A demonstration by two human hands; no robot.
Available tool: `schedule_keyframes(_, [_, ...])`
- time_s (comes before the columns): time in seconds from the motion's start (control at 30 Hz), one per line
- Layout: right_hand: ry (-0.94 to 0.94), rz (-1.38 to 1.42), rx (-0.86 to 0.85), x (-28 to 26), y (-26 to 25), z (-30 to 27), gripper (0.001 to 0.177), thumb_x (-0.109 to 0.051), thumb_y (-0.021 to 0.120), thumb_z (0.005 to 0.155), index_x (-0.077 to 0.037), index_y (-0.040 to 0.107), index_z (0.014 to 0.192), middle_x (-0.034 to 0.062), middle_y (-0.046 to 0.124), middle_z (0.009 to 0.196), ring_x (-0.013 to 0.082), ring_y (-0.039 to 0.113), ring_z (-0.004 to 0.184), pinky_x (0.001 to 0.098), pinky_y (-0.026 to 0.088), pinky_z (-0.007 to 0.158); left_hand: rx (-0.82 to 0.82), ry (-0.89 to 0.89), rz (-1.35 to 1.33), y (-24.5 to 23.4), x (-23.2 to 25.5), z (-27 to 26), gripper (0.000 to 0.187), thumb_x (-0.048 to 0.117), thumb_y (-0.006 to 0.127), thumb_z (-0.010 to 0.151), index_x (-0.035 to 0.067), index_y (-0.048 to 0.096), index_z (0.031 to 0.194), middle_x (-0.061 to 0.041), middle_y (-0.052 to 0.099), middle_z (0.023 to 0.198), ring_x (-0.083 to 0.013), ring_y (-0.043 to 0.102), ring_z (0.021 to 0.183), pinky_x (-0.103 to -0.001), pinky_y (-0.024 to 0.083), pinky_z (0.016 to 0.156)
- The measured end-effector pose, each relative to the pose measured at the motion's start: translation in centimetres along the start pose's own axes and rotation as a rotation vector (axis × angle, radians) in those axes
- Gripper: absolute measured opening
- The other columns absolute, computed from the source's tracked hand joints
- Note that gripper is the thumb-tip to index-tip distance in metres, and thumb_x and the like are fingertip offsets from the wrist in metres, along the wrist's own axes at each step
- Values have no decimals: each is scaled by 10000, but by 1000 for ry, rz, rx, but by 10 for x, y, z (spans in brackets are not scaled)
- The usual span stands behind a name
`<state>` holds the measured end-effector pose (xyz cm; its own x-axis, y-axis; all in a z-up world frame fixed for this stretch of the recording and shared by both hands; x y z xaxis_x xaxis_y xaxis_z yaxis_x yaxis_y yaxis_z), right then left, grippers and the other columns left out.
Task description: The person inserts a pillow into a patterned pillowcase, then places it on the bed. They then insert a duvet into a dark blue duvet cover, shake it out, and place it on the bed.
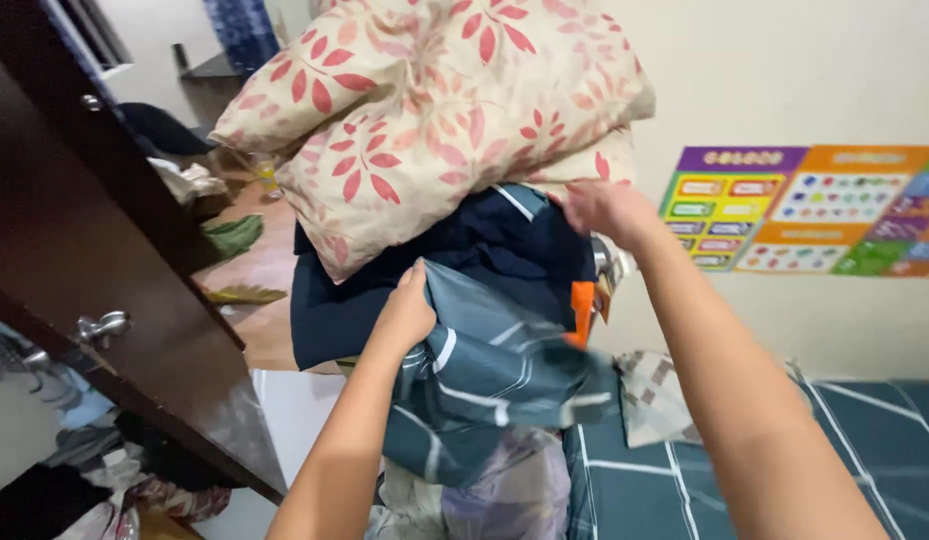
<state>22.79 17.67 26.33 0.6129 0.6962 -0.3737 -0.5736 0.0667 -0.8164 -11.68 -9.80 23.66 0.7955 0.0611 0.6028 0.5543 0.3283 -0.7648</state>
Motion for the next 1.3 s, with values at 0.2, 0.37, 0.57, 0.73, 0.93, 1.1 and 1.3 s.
schedule_keyframes(0.2, [706, 1736, 42, -96, -30, 125, 953, -614, 661, 876, -6, 363, 1546, 235, 475, 1483, 458, 490, 1291, 649, 358, 1077, 122, -39, 30, 10, 4, -1, 844, -68, 538, 762, 63, 303, 1562, -171, 401, 1573, -489, 472, 1307, -494, 370, 1081])
schedule_keyframes(0.37, [392, 1855, -160, -104, 18, 194, 787, -369, 763, 850, -20, 464, 1489, 161, 598, 1475, 390, 603, 1323, 671, 418, 1158, 155, -48, -111, 28, -3, -8, 871, -99, 531, 721, 32, 309, 1553, -224, 396, 1568, -456, 461, 1343, -424, 385, 1108])
schedule_keyframes(0.57, [444, 1744, 103, -30, -26, 192, 470, -294, 744, 776, -223, 603, 1219, 102, 614, 1215, 359, 606, 1018, 579, 496, 881, 316, 49, -135, 40, -44, 2, 804, -128, 488, 726, -42, 381, 1518, -304, 447, 1500, -445, 432, 1418, -419, 354, 1161])
schedule_keyframes(0.73, [243, 1681, 381, 23, -114, 117, 748, -224, 744, 734, -203, 505, 1443, 97, 571, 1273, 299, 530, 1071, 448, 477, 911, 74, -18, -92, 73, -67, 13, 647, -75, 497, 779, -13, 520, 1423, -281, 524, 1452, -408, 472, 1383, -397, 372, 1149])
schedule_keyframes(0.93, [-413, 1711, 466, 82, -195, 7, 912, -46, 678, 773, -60, 417, 1646, 178, 558, 1473, 360, 561, 1342, 477, 491, 1149, 25, -200, -194, 81, -70, 10, 711, -48, 491, 771, 17, 460, 1479, -258, 566, 1414, -346, 524, 1364, -358, 382, 1137])
schedule_keyframes(1.1, [-145, 1362, 294, 110, -203, -74, 867, -44, 633, 699, 18, 461, 1547, 205, 586, 1436, 373, 586, 1329, 465, 503, 1142, -72, 49, -238, 93, -37, 39, 622, 32, 525, 854, 19, 483, 1474, -233, 567, 1453, -338, 541, 1368, -343, 398, 1125])
schedule_keyframes(1.3, [100, 1254, 213, 150, -161, -146, 833, -41, 580, 611, 111, 514, 1427, 237, 621, 1392, 387, 616, 1314, 451, 516, 1133, -149, 18, -143, 108, -2, 77, 744, -29, 466, 829, 42, 365, 1562, -295, 537, 1438, -380, 548, 1336, -344, 416, 1111])
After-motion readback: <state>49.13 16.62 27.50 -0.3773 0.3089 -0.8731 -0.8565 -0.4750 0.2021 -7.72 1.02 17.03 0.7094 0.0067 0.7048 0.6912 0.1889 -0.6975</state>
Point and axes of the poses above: each hand's wrist, its own z-axis towards the middle knuckle, its own y-axis out of the palm, x = y × z, the point moved 2 cm from there along z, towards the middle knuckle
